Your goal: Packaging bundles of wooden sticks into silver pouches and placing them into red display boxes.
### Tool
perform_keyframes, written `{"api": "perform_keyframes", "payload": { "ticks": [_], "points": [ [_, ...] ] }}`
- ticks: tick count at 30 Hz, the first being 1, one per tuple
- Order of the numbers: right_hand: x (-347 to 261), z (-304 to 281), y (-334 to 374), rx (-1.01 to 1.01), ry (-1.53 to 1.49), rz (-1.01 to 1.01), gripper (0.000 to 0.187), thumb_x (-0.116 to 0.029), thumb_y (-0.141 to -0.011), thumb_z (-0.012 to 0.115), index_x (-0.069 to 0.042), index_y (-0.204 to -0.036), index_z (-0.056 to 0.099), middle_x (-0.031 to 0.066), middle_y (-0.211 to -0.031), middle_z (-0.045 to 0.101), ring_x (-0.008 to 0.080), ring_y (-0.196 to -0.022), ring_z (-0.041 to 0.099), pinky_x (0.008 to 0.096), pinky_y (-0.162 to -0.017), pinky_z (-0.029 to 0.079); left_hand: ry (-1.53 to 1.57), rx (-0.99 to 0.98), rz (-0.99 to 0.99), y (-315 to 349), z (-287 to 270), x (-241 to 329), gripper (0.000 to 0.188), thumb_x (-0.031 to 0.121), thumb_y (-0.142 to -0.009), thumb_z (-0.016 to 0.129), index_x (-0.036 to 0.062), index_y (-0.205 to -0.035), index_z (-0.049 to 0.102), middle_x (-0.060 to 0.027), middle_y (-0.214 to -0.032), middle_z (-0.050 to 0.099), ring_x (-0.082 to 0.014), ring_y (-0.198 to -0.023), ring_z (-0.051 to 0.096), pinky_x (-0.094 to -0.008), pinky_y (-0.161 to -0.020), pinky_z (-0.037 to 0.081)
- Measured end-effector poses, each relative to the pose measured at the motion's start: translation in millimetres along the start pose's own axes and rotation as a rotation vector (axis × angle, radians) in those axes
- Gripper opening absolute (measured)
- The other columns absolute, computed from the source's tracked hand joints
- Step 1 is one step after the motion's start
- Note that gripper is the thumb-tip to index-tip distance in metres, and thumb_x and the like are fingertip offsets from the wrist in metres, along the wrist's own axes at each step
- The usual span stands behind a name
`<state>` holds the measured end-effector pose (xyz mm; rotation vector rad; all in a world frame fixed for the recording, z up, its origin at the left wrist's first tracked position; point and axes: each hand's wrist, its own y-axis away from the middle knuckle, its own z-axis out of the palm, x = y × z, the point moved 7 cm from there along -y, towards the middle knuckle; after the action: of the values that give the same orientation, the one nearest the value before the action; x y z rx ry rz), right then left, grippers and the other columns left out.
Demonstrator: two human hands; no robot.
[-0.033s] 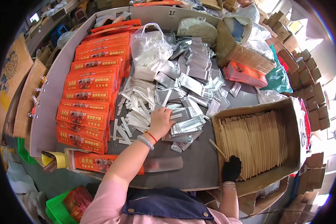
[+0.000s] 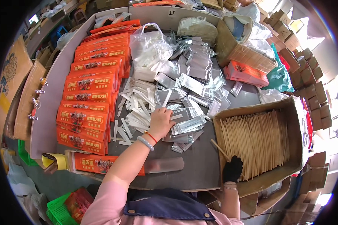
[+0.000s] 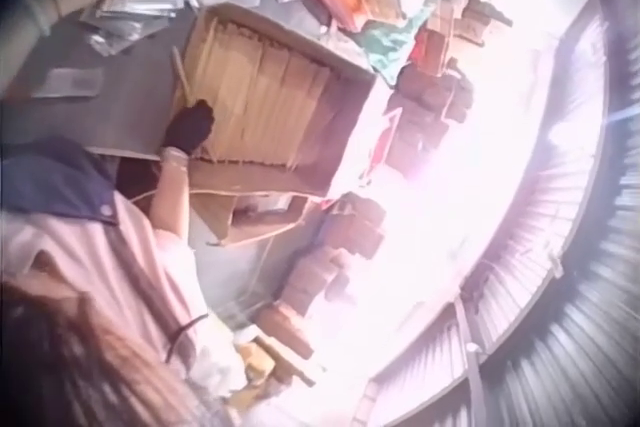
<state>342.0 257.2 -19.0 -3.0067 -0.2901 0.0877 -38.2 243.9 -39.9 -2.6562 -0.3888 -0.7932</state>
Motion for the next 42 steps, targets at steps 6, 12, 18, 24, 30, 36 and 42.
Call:
{"api": "perform_keyframes", "payload": {
  "ticks": [6,12,18,24,30,36,42],
  "points": [
    [7.1,-9.9,-2.2,0.155,0.051,0.043,0.018,-0.012,-0.092,0.055,0.0,-0.106,0.058,0.0195,-0.098,0.061,0.0335,-0.095,0.06,0.0418,-0.082,0.048,-0.021,0.151,0.113,2.5,-11.5,15.2,0.023,0.014,-0.071,0.081,0.0075,-0.087,0.066,-0.0044,-0.091,0.063,-0.0276,-0.089,0.06,-0.0398,-0.078,0.046],
    [-7.6,-80.8,6.6,0.473,-1.117,0.336,0.023,-0.017,-0.103,0.047,0.002,-0.115,0.053,0.0124,-0.089,0.058,0.0249,-0.086,0.057,0.0339,-0.085,0.045,0.619,-0.174,-0.262,50.4,-47.4,8.7,0.018,0.011,-0.071,0.079,0.0048,-0.079,0.063,-0.0059,-0.064,0.062,-0.0275,-0.056,0.061,-0.0364,-0.053,0.048],
    [-43.1,2.7,8.6,-0.043,-0.823,0.181,0.019,-0.017,-0.097,0.055,-0.004,-0.109,0.061,0.011,-0.082,0.059,0.0253,-0.076,0.059,0.0363,-0.072,0.046,0.01,-0.423,0.042,145.2,-52.5,23.0,0.037,0.025,-0.061,0.087,0.0103,-0.091,0.07,-0.0029,-0.091,0.062,-0.0267,-0.096,0.055,-0.0419,-0.086,0.043],
    [-120.6,-5.9,31.3,-0.357,-0.557,-0.775,0.027,-0.017,-0.085,0.067,-0.015,-0.112,0.07,0.0137,-0.077,0.06,0.0336,-0.072,0.06,0.0431,-0.064,0.048,-0.043,-0.282,-0.004,173.7,-106.3,6.3,0.066,0.026,-0.058,0.088,0.0076,-0.117,0.065,-0.0087,-0.111,0.059,-0.0306,-0.106,0.052,-0.0428,-0.097,0.04],
    [-193.3,16.5,54.3,-0.342,-0.629,-0.926,0.023,-0.017,-0.088,0.065,-0.02,-0.11,0.07,0.0146,-0.09,0.068,0.0351,-0.089,0.064,0.0447,-0.074,0.051,-0.016,-0.304,0.063,178.3,-77.2,19.6,0.072,0.027,-0.057,0.088,0.0056,-0.121,0.062,-0.007,-0.118,0.058,-0.03,-0.11,0.05,-0.044,-0.098,0.039],
    [-149.4,30.1,30.9,-0.359,-0.547,-0.561,0.02,-0.013,-0.075,0.076,-0.004,-0.091,0.071,0.0118,-0.089,0.067,0.0289,-0.089,0.066,0.0366,-0.078,0.051,-0.088,-0.27,0.071,173.9,-78.8,23.3,0.072,0.026,-0.059,0.087,0.0043,-0.122,0.061,-0.0066,-0.117,0.059,-0.0283,-0.108,0.051,-0.0432,-0.095,0.041],
    [-236.6,23.1,81.3,-0.582,-1.331,-0.545,0.048,-0.007,-0.076,0.077,-0.004,-0.118,0.053,0.0131,-0.099,0.062,0.0295,-0.092,0.062,0.0379,-0.082,0.051,-0.038,-0.303,0.131,161.6,-66.2,29.6,0.067,0.025,-0.061,0.085,0.009,-0.122,0.062,-0.0067,-0.115,0.057,-0.0281,-0.107,0.052,-0.043,-0.092,0.041]
  ]
}}
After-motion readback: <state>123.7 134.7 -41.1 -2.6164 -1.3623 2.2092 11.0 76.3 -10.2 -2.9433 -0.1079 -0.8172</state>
